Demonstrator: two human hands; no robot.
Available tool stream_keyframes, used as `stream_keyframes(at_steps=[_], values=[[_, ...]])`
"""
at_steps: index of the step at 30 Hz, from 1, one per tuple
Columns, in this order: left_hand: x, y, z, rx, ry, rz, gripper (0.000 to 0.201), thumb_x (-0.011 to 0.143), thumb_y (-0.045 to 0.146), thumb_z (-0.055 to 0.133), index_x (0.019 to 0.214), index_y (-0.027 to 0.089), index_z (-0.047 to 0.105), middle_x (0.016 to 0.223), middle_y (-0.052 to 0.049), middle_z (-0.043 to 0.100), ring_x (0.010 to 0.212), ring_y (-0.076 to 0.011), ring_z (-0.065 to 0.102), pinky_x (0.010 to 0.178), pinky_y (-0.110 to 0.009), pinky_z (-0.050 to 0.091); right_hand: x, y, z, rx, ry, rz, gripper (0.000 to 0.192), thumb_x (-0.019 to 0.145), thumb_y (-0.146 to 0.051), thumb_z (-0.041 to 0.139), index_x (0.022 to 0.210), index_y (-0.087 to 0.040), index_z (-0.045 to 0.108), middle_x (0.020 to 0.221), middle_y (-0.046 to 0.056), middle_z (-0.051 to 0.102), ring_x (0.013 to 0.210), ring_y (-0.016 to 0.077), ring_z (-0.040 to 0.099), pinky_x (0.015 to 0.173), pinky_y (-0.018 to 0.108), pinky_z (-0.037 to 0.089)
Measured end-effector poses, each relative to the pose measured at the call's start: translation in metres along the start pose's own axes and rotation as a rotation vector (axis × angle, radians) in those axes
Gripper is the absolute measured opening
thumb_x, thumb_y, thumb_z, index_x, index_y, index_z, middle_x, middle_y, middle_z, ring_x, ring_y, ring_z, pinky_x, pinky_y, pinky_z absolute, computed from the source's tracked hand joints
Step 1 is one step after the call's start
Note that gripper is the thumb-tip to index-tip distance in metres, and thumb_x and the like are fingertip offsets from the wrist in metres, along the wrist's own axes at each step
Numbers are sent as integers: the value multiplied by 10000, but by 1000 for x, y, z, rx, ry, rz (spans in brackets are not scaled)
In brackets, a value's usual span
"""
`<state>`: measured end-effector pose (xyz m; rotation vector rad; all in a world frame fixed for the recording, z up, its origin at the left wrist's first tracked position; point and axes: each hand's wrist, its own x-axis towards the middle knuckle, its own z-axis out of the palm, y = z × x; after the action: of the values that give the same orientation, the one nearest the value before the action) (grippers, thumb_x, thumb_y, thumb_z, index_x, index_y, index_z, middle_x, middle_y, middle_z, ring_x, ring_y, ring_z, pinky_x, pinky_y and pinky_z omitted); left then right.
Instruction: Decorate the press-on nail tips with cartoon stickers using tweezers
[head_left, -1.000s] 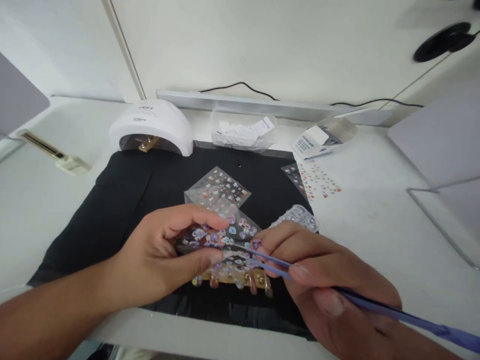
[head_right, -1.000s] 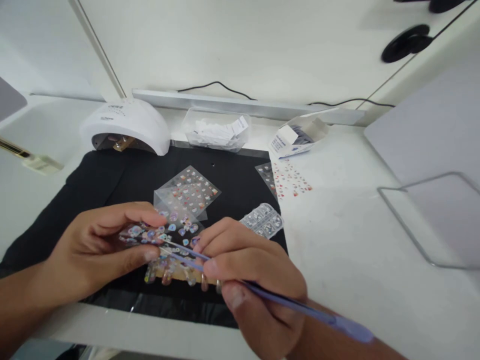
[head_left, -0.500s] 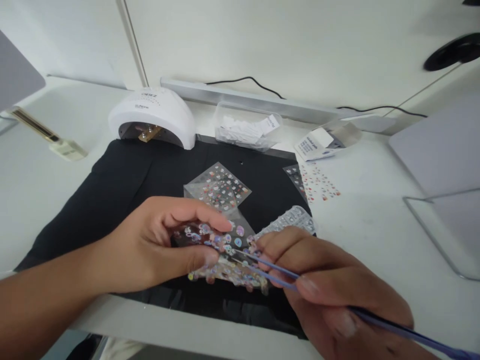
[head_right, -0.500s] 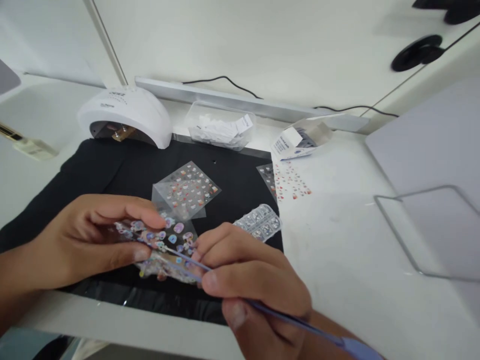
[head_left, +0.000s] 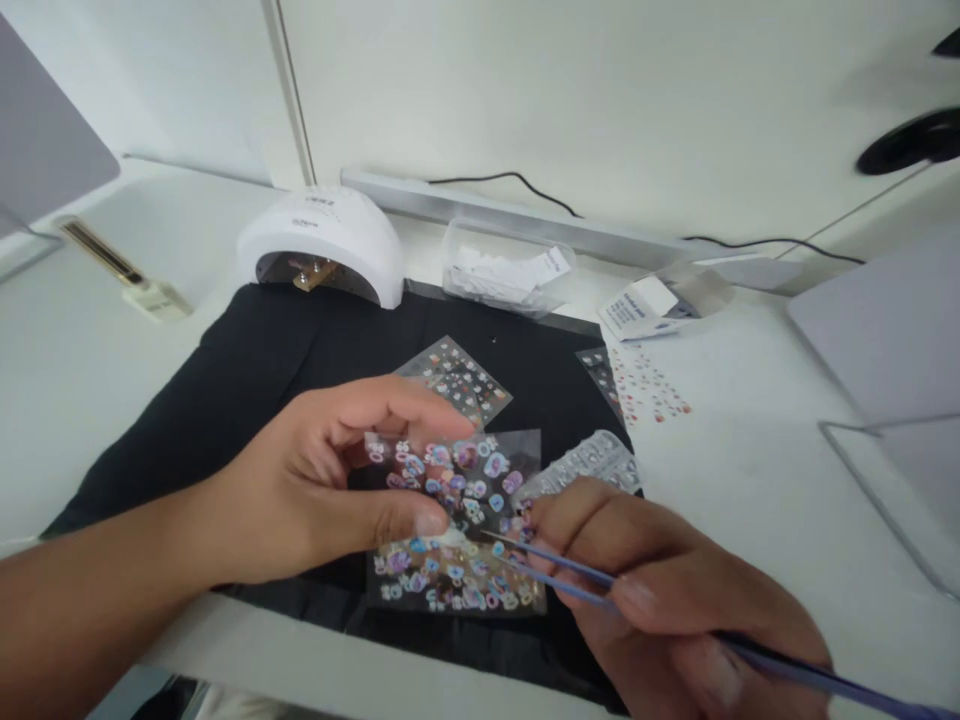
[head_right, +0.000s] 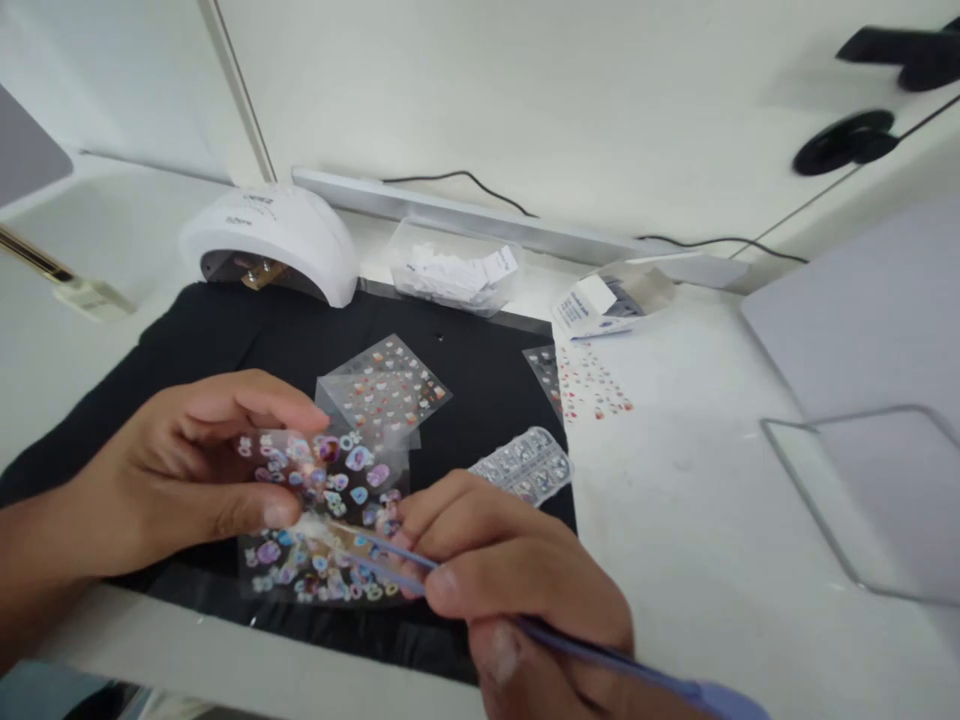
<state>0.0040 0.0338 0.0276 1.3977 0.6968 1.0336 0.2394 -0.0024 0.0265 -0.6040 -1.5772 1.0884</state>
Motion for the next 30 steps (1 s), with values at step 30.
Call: stream_keyframes(at_steps=[30], values=[[-6, 2, 8, 303, -47, 117, 246, 847, 86, 673, 1060, 209, 686, 869, 15, 711, 703, -88, 669, 660, -152, 552, -3, 3, 4, -85, -10, -72, 277, 944, -218, 507, 1136, -239, 706, 792, 65, 656, 777, 224, 648, 689, 407, 581]])
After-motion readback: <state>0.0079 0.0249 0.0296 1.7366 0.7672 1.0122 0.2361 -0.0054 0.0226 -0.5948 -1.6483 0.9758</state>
